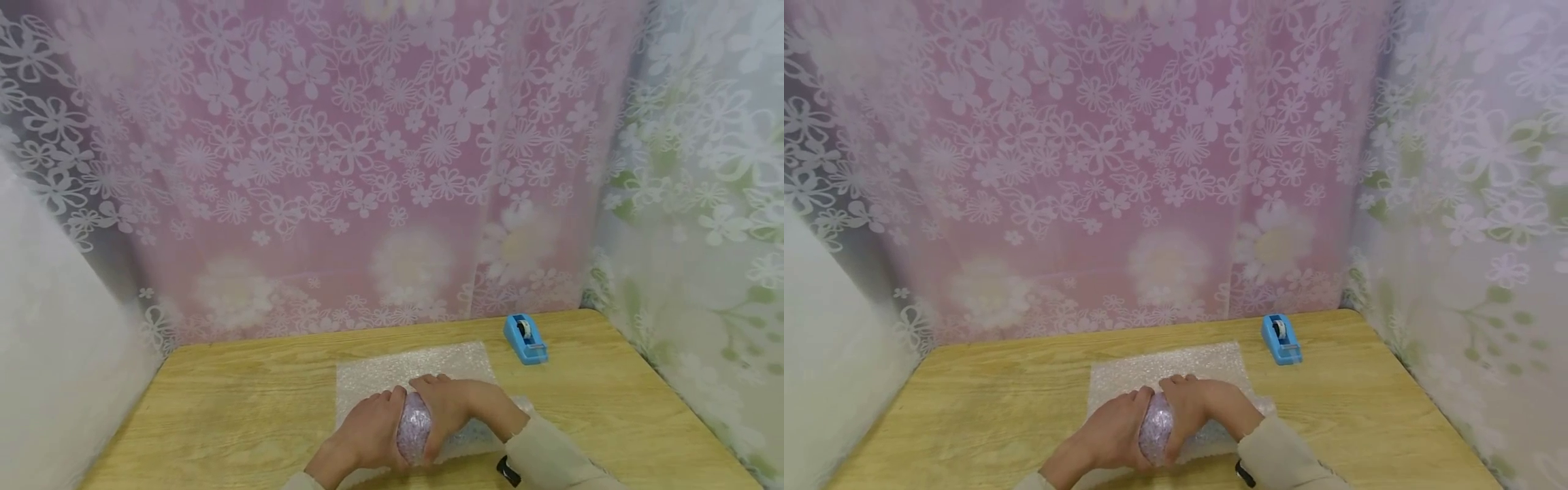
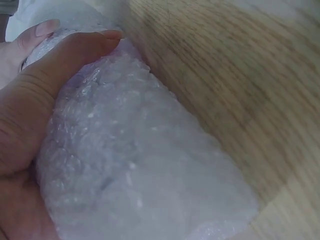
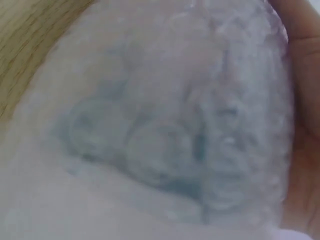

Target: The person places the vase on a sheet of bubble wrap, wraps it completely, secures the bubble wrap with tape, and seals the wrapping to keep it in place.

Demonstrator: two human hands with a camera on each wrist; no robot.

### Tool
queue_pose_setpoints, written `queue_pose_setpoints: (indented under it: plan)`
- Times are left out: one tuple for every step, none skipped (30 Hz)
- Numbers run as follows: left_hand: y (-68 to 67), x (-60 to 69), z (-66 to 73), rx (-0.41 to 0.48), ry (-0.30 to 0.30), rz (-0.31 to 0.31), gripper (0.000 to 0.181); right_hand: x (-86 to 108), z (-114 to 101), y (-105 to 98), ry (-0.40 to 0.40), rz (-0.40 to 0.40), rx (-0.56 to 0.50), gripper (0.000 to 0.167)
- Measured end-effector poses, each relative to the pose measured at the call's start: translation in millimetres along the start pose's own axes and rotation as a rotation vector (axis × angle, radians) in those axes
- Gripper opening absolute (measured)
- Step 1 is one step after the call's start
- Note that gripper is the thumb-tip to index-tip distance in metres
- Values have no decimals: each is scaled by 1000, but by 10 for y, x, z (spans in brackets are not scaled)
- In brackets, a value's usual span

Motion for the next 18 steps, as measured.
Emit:
queue_pose_setpoints:
  plan:
    - [0, -1, 1, -1, 1, 1, 82, 26, 6, -22, 15, 35, 43, 103]
    - [2, -2, -2, -1, -2, -1, 83, 55, 6, -47, 29, 73, 92, 112]
    - [6, -3, -5, -4, -4, -3, 84, 91, 2, -75, 42, 118, 148, 119]
    - [11, -1, -14, -1, -7, -6, 84, 119, -22, -96, 35, 159, 188, 122]
    - [15, 1, -20, -2, -9, -8, 84, 149, -53, -113, 27, 200, 226, 122]
    - [20, 1, -28, -2, -13, -12, 85, 177, -86, -128, 18, 241, 262, 122]
    - [23, 0, -32, -6, -14, -12, 85, 205, -125, -138, 5, 281, 299, 121]
    - [26, -2, -33, -13, -13, -13, 85, 229, -171, -143, -13, 319, 338, 119]
    - [25, -4, -31, -21, -11, -11, 85, 249, -210, -141, -27, 350, 370, 117]
    - [20, -7, -27, -31, -10, -7, 86, 260, -238, -133, -35, 368, 393, 114]
    - [14, -9, -24, -37, -10, -3, 85, 265, -260, -121, -41, 381, 415, 111]
    - [9, -10, -21, -40, -9, -1, 85, 262, -273, -103, -45, 388, 427, 109]
    - [6, -8, -19, -38, -10, 0, 85, 256, -277, -81, -48, 387, 433, 106]
    - [7, -7, -17, -33, -11, -3, 84, 244, -269, -57, -46, 383, 432, 103]
    - [5, -6, -14, -29, -11, -4, 84, 231, -255, -37, -41, 377, 427, 102]
    - [4, -5, -13, -24, -9, -5, 84, 219, -245, -19, -41, 374, 421, 100]
    - [4, -7, -14, -15, -6, -6, 83, 206, -235, -7, -42, 375, 419, 98]
    - [4, -10, -15, -6, -1, -8, 83, 197, -227, 0, -46, 378, 413, 96]
Point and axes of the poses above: each hand's wrist, its own x-axis away from the middle knuckle, its own y-axis out of the palm, z = x × y, the point moved 9 cm from there along -x, towards the middle knuckle, and after that the axes turned 2 degrees about x, right-handed, at the moved point
